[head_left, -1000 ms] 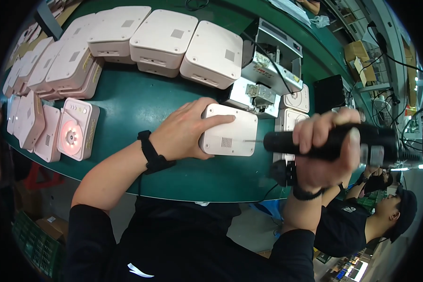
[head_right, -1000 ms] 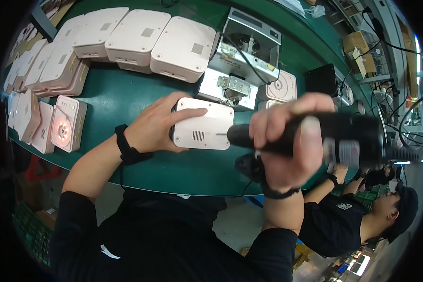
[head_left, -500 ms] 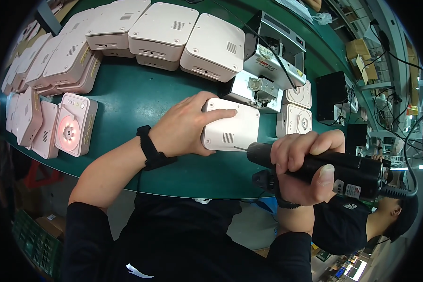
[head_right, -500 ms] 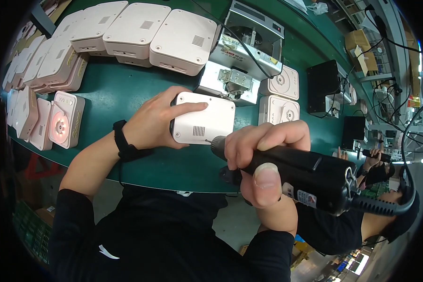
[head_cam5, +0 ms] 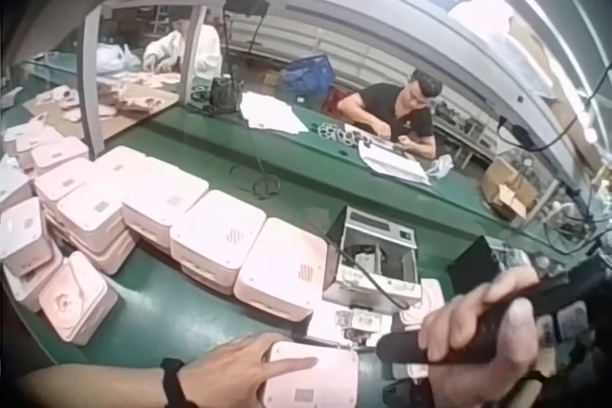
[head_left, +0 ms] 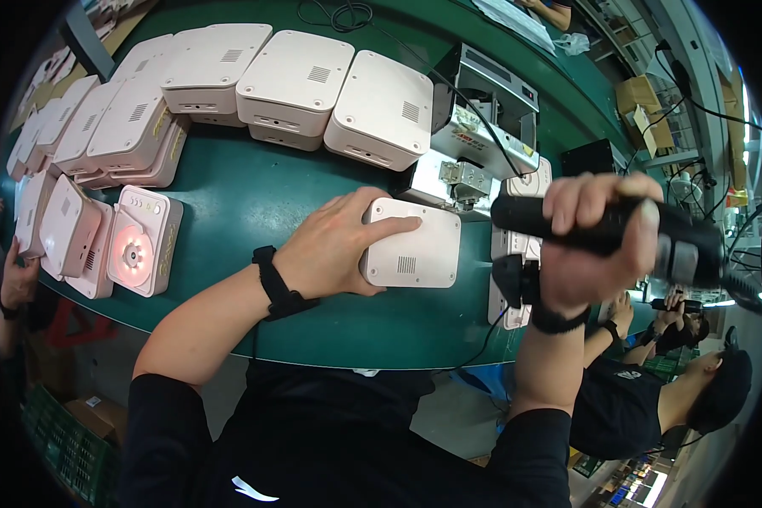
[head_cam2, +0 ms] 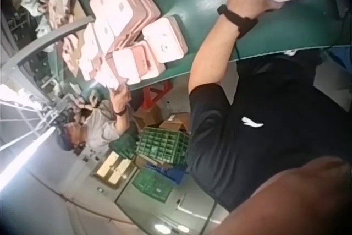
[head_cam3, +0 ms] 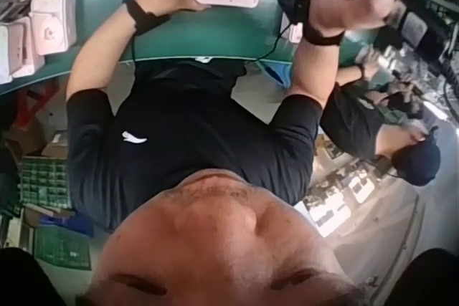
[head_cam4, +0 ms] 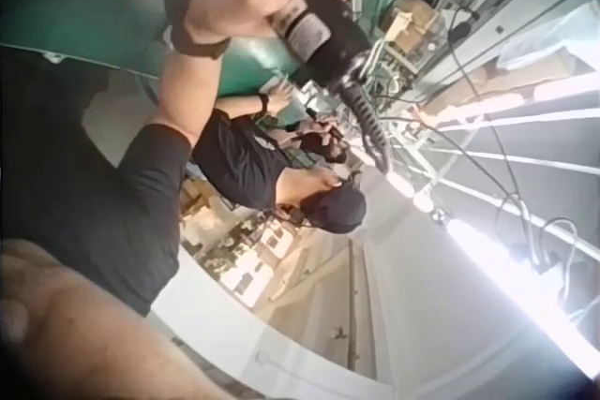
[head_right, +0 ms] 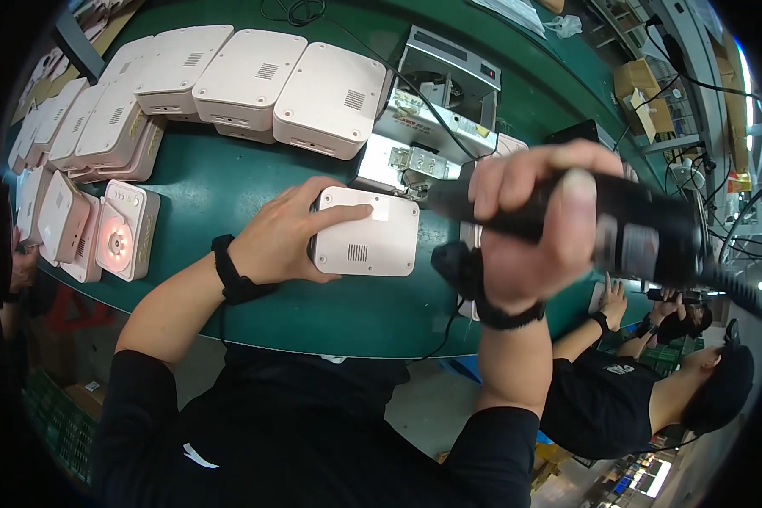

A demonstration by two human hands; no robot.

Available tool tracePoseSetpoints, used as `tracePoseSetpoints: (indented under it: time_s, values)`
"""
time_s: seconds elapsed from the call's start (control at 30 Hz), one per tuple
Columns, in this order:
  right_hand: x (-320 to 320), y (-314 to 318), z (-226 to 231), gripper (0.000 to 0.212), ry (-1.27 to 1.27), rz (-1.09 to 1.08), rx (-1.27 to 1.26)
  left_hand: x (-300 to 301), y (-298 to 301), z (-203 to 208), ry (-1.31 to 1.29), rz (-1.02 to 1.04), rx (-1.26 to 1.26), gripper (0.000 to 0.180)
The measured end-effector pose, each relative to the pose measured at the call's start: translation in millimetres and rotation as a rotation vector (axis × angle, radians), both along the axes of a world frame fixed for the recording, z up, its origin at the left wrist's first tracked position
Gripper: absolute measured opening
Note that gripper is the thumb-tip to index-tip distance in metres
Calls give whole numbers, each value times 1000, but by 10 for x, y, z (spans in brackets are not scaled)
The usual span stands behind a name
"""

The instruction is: The person picks up a pink electronic device, turns it over, and uses a power screwdriver to drive screws into the back panel before setting it aside and repeating the process.

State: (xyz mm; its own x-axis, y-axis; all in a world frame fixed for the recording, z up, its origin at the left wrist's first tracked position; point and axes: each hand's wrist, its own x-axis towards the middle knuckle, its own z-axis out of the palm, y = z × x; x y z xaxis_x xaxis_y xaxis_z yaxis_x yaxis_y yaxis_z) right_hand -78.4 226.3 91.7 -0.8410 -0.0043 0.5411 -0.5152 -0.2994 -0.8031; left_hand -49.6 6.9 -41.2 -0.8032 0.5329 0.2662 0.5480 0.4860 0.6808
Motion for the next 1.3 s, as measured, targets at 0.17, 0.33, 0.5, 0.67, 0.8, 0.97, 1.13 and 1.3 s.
tracePoseSetpoints:
  time_s: [0.17, 0.33, 0.5, 0.67, 0.8, 0.97, 1.13, 1.3]
  values:
    - [-222, -48, -57, 27, -68, -196, 103, 6, -7, -19, 14, 17, -5, 82]
    - [194, -103, -1, 28, -109, 15, 38, -14, -2, -20, 13, 22, 13, 82]
    - [703, -423, 157, 43, -205, 195, -5, -5, -3, -75, 12, 17, 48, 81]
    - [779, -561, 137, 50, -359, 213, 75, 15, -22, -65, 10, 16, 53, 81]
    - [701, -661, 7, 46, -267, 102, 306, 12, -5, -74, 51, 25, 51, 81]
    - [695, -671, -53, 46, -226, 115, 271, 23, -10, -84, 47, 31, 52, 81]
    - [728, -622, -75, 45, -283, 183, 221, 56, -28, -105, 59, 32, 63, 80]
    - [754, -549, -88, 48, -262, 277, 64, 76, -59, -82, 31, 38, 45, 79]
